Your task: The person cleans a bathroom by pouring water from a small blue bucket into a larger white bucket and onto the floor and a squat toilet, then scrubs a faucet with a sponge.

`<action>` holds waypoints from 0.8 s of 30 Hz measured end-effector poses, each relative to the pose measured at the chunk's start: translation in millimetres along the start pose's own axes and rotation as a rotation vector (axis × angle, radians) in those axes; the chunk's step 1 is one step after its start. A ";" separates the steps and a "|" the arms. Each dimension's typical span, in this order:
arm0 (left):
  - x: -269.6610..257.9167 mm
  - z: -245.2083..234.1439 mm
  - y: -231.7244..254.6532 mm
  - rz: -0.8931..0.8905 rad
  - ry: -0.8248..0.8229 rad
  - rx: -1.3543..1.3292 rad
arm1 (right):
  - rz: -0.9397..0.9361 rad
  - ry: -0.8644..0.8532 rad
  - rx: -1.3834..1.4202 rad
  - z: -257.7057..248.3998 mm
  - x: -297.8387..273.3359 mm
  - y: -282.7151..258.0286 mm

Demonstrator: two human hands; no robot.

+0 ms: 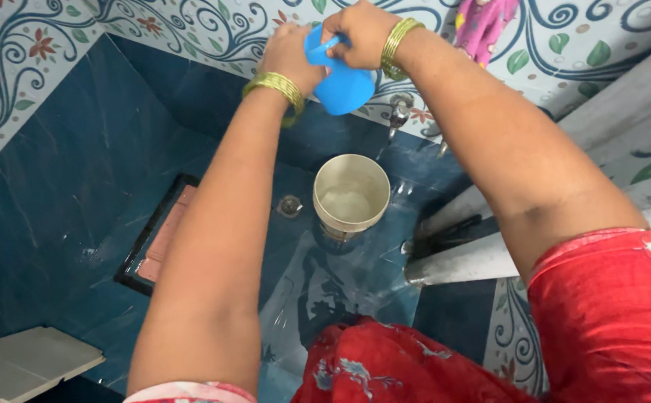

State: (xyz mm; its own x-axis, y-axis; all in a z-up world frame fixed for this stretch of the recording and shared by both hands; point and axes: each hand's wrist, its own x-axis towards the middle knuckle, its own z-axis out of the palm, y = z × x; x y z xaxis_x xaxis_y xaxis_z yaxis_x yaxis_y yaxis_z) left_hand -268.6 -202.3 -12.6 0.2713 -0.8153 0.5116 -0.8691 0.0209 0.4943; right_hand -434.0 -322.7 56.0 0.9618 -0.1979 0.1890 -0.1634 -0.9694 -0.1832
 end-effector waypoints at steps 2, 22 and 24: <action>-12.0 6.1 9.8 -0.052 -0.063 0.043 | 0.093 0.012 -0.020 -1.2 -10.0 -11.4; -99.0 86.6 29.2 -0.009 -0.333 0.221 | 0.022 -0.001 0.008 87.0 -112.4 12.5; -104.1 91.2 27.5 -0.004 -0.390 0.213 | 0.073 -0.019 -0.008 93.5 -115.2 12.1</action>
State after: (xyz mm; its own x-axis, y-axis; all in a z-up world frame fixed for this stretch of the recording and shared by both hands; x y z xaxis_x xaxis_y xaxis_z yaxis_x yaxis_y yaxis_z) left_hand -358.6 -169.6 -116.3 0.1339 -0.9734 0.1860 -0.9453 -0.0691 0.3188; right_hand -526.3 -298.1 -58.2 0.9513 -0.2652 0.1571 -0.2348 -0.9536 -0.1882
